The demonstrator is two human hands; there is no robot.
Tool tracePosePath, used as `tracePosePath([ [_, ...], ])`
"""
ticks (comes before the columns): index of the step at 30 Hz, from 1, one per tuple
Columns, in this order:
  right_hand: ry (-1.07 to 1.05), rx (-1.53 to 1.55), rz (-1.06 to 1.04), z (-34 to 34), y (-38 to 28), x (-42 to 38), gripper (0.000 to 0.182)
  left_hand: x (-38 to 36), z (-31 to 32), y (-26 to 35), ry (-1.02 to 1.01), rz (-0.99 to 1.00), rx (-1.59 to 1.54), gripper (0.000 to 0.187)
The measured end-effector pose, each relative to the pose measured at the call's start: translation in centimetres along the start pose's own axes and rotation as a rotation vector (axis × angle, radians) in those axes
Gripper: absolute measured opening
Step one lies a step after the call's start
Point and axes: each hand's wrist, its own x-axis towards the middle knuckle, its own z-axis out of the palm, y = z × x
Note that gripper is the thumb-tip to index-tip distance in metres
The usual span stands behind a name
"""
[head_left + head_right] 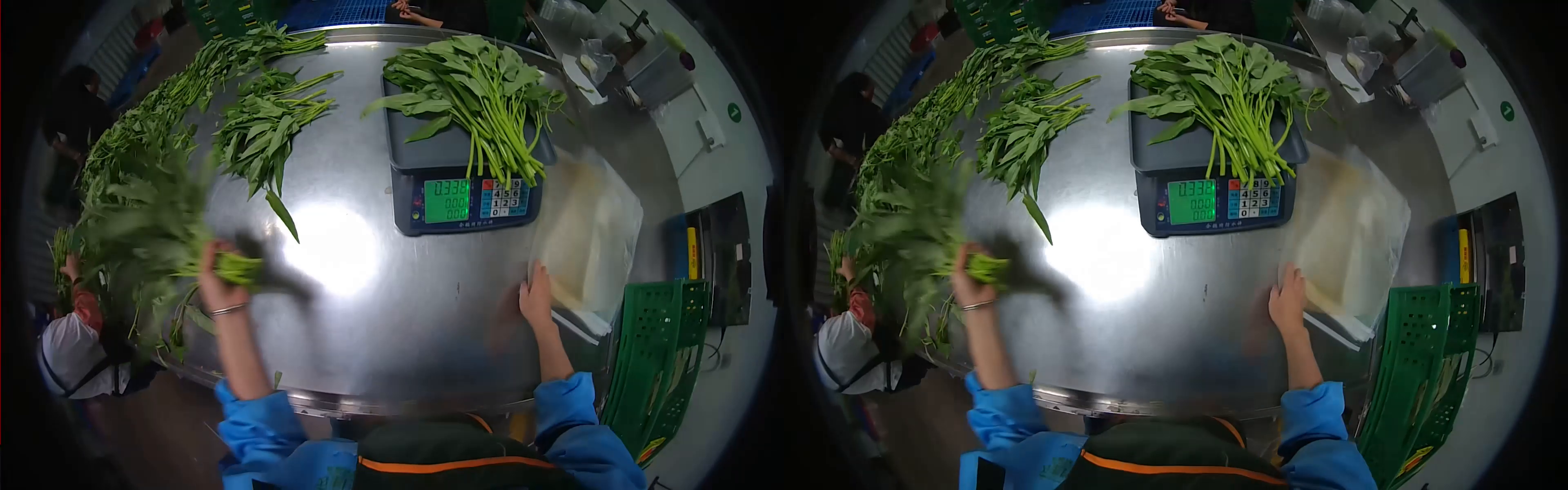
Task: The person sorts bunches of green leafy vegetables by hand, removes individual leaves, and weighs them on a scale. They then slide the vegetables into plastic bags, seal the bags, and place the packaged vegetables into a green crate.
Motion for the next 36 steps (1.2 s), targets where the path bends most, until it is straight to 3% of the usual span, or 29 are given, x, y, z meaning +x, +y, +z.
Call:
tracePosePath([
  [1,-0.045,0.168,-0.054,0.4,0.3,-0.5,0.077,-0.4,0.2,-4.1,0.085,-0.053,-0.028,0.009],
  [2,-0.089,0.332,-0.11,0.5,0.5,-1.1,0.078,0.8,-2.3,-9.0,0.021,-0.096,0.008,0.008],
  [3,-0.088,0.333,-0.111,0.2,0.2,-2.7,0.078,0.0,-2.9,-12.4,0.009,-0.282,0.041,0.009],
  [4,-0.048,0.255,-0.125,-0.5,-0.6,-5.1,0.075,1.3,-5.3,-15.9,0.296,-0.492,0.106,0.012],
  [5,-0.004,0.179,-0.14,-1.5,-1.7,-7.2,0.072,1.5,-6.5,-17.5,0.285,-0.437,0.106,0.022],
  [7,0.135,0.168,-0.258,-5.3,-4.0,-11.5,0.065,-1.0,-3.1,-15.0,0.225,-0.416,0.142,0.027],
  [8,0.084,0.225,-0.295,-5.3,-3.1,-14.3,0.061,-2.9,-1.4,-13.2,0.178,-0.405,0.178,0.032],
  [11,-0.163,0.397,-0.321,-5.1,-0.7,-21.5,0.051,-5.8,-4.2,-11.8,0.515,-0.205,0.394,0.047],
  [13,-0.09,0.466,-0.174,-5.3,-1.6,-21.6,0.048,-8.1,-5.3,-13.6,0.67,0.26,0.666,0.034],
  [14,-0.02,0.546,-0.094,-5.5,-1.7,-20.4,0.048,-8.5,-3.6,-13.7,0.672,0.267,0.663,0.034],
  [16,0.272,0.495,-0.069,-4.8,0.6,-14.4,0.05,-10.0,1.2,-13.9,0.112,0.204,0.707,0.032],
  [18,0.34,0.284,-0.075,-5.2,2.8,-7.6,0.054,-9.6,7.4,-15.2,-0.214,0.32,0.785,0.026],
  [20,0.127,0.06,-0.032,-2.3,6.2,-2.8,0.058,-10.0,14.5,-16.0,-0.468,0.422,0.955,0.025],
  [21,0.126,0.068,-0.045,-2.2,5.8,-1.4,0.058,-9.7,16.8,-17.1,-0.566,0.363,0.893,0.027],
  [22,0.068,-0.009,-0.015,-2.0,5.1,0.1,0.059,-9.2,18.7,-18.2,-0.588,0.216,0.854,0.028],
  [24,0.009,-0.082,0.006,-2.1,4.1,2.8,0.061,-6.8,21.8,-20.5,-0.596,0.251,0.912,0.031],
  [27,-0.023,0.059,0.073,-3.2,3.8,5.0,0.056,-3.8,27.8,-22.6,-0.431,0.18,0.988,0.033],
  [29,0.213,0.374,-0.096,-4.2,3.0,5.2,0.048,-1.3,30.0,-24.2,-0.35,0.158,1.02,0.034],
  [30,0.206,0.369,-0.097,-5.2,2.1,5.3,0.048,0.0,30.2,-25.4,-0.32,0.118,0.924,0.033],
  [32,0.342,0.71,-0.157,-9.2,-1.2,6.4,0.04,0.5,29.9,-26.1,-0.28,0.073,0.827,0.033],
  [34,0.351,0.813,-0.196,-12.1,-2.6,7.8,0.039,-2.7,28.5,-24.6,-0.141,0.075,0.461,0.03],
  [36,0.375,0.917,-0.219,-14.1,-4.5,8.8,0.038,-4.8,26.5,-24.4,-0.188,0.119,0.265,0.025],
])
